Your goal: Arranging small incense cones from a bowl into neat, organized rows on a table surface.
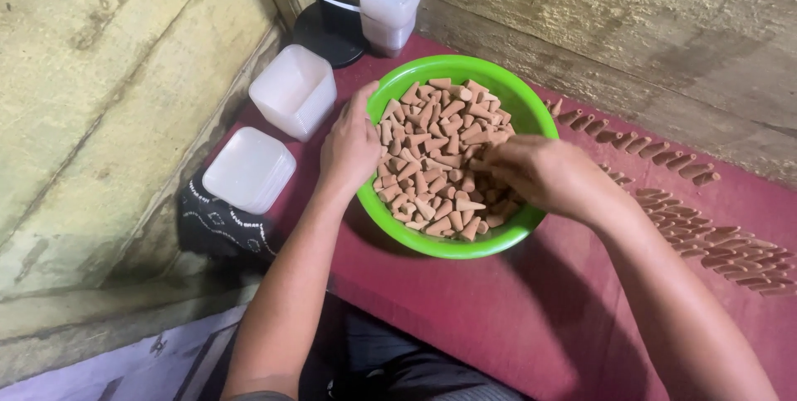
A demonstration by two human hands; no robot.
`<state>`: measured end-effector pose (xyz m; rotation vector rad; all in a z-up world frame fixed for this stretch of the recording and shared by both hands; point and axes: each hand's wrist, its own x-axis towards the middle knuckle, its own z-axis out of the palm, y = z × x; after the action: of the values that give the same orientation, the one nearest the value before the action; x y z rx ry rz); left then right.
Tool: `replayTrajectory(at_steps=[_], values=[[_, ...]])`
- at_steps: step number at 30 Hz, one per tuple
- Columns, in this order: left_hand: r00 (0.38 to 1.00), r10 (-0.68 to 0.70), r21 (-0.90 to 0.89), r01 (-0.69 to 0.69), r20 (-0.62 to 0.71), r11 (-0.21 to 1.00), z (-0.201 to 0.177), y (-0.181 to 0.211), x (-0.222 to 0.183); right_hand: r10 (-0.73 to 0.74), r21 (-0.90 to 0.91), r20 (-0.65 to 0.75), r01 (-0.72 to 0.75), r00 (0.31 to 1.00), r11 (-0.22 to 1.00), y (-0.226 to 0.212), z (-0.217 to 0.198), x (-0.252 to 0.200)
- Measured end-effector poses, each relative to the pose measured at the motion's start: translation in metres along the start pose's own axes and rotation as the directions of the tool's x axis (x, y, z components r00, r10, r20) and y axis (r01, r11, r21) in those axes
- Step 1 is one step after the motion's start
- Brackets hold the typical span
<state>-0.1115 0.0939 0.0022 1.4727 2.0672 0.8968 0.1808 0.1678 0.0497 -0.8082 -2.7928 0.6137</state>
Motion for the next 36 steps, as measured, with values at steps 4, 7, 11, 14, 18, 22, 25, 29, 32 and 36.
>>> replayTrajectory(at_steps=[4,7,11,14,18,22,25,29,32,36], values=[[1.000,-0.008,-0.006,0.008,0.005,1.000,-0.002,0.004,-0.001,-0.243,-0.034,0.109,0.248,0.964,0.968,-0.021,0.007,-0.005],[1.000,-0.008,-0.002,0.008,0.007,1.000,-0.002,0.003,-0.001,-0.295,-0.014,0.067,0.297,0.953,0.955,-0.018,0.017,0.000],[1.000,-0.010,0.006,0.010,-0.003,1.000,-0.001,0.002,0.000,-0.208,-0.053,-0.031,0.206,0.978,0.977,0.013,0.032,-0.003],[1.000,-0.004,-0.005,0.004,-0.008,1.000,-0.003,0.004,-0.002,-0.194,-0.043,0.023,0.194,0.981,0.980,-0.013,0.017,-0.005],[1.000,0.014,-0.016,-0.015,-0.019,1.000,0.000,0.001,0.001,-0.123,-0.205,0.115,0.145,0.986,0.968,-0.006,0.034,-0.009],[1.000,-0.006,-0.008,0.006,-0.002,1.000,-0.001,0.001,0.000,0.029,-0.165,0.091,-0.013,0.995,0.986,0.021,0.050,-0.006],[1.000,0.009,-0.012,-0.009,-0.007,1.000,-0.001,0.001,-0.001,0.039,-0.003,-0.089,-0.039,0.995,0.999,0.011,0.035,0.002],[0.999,0.029,-0.033,-0.030,-0.030,0.999,0.001,-0.001,0.001,0.176,0.057,-0.235,-0.167,0.956,0.984,0.005,0.022,0.011],[0.998,0.045,-0.039,-0.047,-0.050,0.998,0.003,0.000,-0.001,0.274,-0.098,-0.181,-0.295,0.944,0.950,0.010,0.045,0.020],[0.993,0.081,-0.022,-0.083,-0.087,0.996,0.006,-0.003,0.000,0.476,-0.363,-0.139,-0.492,0.868,0.791,-0.054,0.055,0.036]])
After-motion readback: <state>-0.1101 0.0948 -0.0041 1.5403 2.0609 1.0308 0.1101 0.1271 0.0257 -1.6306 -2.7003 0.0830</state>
